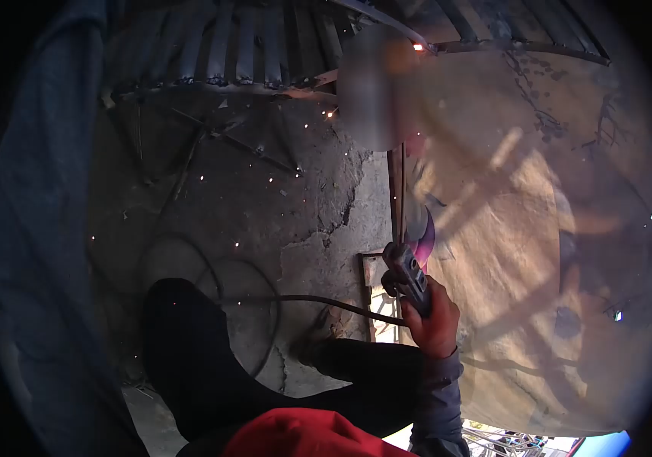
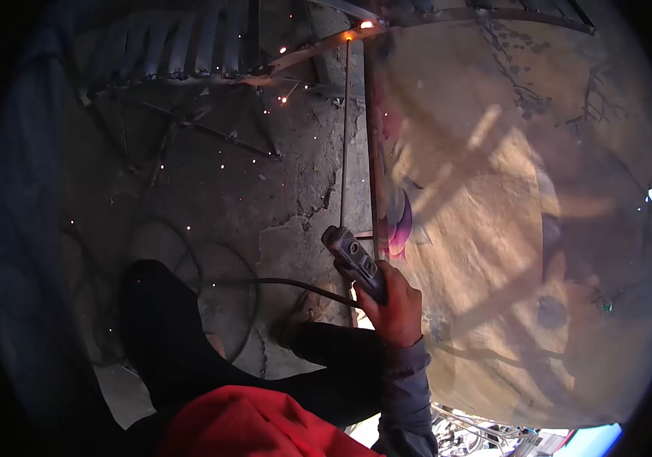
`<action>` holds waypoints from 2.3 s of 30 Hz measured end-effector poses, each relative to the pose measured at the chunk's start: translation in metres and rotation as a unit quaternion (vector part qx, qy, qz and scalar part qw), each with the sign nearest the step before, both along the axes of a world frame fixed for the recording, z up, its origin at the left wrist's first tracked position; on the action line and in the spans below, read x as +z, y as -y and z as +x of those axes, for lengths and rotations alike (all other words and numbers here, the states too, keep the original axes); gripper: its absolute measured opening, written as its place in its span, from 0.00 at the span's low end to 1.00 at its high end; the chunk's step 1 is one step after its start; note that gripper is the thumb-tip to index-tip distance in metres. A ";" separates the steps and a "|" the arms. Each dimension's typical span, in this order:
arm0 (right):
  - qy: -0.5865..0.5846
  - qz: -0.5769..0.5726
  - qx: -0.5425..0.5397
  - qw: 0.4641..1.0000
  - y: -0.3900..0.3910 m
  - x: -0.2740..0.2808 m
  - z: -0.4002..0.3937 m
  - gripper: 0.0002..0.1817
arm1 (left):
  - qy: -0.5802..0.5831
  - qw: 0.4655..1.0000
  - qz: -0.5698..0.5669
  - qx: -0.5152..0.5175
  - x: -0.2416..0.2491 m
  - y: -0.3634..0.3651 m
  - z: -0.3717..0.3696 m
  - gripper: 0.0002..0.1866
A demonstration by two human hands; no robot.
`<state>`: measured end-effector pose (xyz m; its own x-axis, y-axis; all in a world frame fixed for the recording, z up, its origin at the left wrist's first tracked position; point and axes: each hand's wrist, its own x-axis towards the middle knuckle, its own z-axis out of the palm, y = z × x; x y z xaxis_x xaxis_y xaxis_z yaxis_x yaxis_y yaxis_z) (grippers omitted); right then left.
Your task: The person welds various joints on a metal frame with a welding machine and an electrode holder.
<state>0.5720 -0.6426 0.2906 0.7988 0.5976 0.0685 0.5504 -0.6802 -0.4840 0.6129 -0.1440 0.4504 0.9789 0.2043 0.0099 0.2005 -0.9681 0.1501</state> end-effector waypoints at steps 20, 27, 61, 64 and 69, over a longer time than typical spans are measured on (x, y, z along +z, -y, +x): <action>-0.342 0.382 -0.209 0.833 0.119 -0.159 -0.015 0.28 | 0.046 0.991 -0.129 -0.001 -0.034 -0.026 -0.010 0.17; -0.322 0.185 -0.171 0.913 0.117 -0.163 0.005 0.21 | -0.022 0.993 -0.117 0.001 -0.029 -0.026 -0.004 0.22; -0.331 0.242 -0.242 0.879 0.131 -0.196 0.003 0.36 | -0.034 0.996 -0.072 0.033 -0.029 -0.017 0.001 0.20; -0.395 0.275 -0.242 0.843 0.114 -0.138 0.025 0.34 | -0.050 0.995 -0.059 0.067 -0.026 -0.023 0.002 0.20; -0.427 0.228 -0.274 0.831 0.074 -0.035 0.028 0.23 | -0.088 0.991 -0.071 0.078 -0.020 -0.010 0.003 0.23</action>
